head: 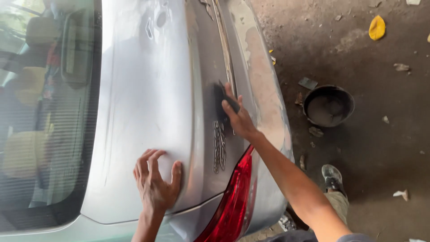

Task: The person uses a dark sponge to wipe the rear trunk and bumper of a silver car. They repeatedly dip the sponge into a bucket of water on the ground to wet it before continuing to scrub the vehicle's surface.

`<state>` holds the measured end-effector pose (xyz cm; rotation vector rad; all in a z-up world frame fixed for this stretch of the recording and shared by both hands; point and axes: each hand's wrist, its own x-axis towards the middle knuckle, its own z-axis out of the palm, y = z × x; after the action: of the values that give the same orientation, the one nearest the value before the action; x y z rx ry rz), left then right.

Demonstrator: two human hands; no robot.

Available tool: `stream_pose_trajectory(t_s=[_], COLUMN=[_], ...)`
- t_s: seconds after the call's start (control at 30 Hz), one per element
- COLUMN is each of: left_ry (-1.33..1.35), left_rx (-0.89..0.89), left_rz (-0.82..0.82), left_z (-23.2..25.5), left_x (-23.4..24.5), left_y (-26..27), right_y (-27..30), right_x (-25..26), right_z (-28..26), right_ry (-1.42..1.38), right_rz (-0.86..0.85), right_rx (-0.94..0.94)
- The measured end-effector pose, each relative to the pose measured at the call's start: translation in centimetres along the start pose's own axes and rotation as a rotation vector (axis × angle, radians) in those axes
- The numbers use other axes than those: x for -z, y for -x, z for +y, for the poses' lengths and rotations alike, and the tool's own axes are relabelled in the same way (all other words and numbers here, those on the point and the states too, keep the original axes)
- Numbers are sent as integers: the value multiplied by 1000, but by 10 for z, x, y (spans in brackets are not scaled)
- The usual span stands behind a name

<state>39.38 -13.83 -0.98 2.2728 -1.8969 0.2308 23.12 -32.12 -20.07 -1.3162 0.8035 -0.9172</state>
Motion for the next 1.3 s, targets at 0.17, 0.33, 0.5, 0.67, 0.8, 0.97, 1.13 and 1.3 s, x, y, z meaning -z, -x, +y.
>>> stream_pose_trajectory(t_s=[0.17,0.33,0.5,0.67,0.8,0.97,1.13,1.3], left_ry=[-14,36,35,0,6,14,21,49], left_rx=[-99,-65,13,60,91,115,138,156], left_rz=[123,228,280,281,265,245,194,196], left_z=[4,13,35,39,36,42,40,40], left_x=[-38,-87,-101,-102,-103,-100,-101,-100], left_y=[-87,-187,-236,-246,-254,-256,-259,-257], right_y=[58,-25,-45,-46,-213,-149,-163,-214], right_x=[-14,-1,16,14,31,29,23,26], right_z=[8,26,9,26,59,29,53,59], right_ry=[29,40,25,83,138,144,177,111], right_rz=[-47,-20,-44,-82,-1,-10,-37,23], right_rx=[158,203,146,198,161,206,249,108])
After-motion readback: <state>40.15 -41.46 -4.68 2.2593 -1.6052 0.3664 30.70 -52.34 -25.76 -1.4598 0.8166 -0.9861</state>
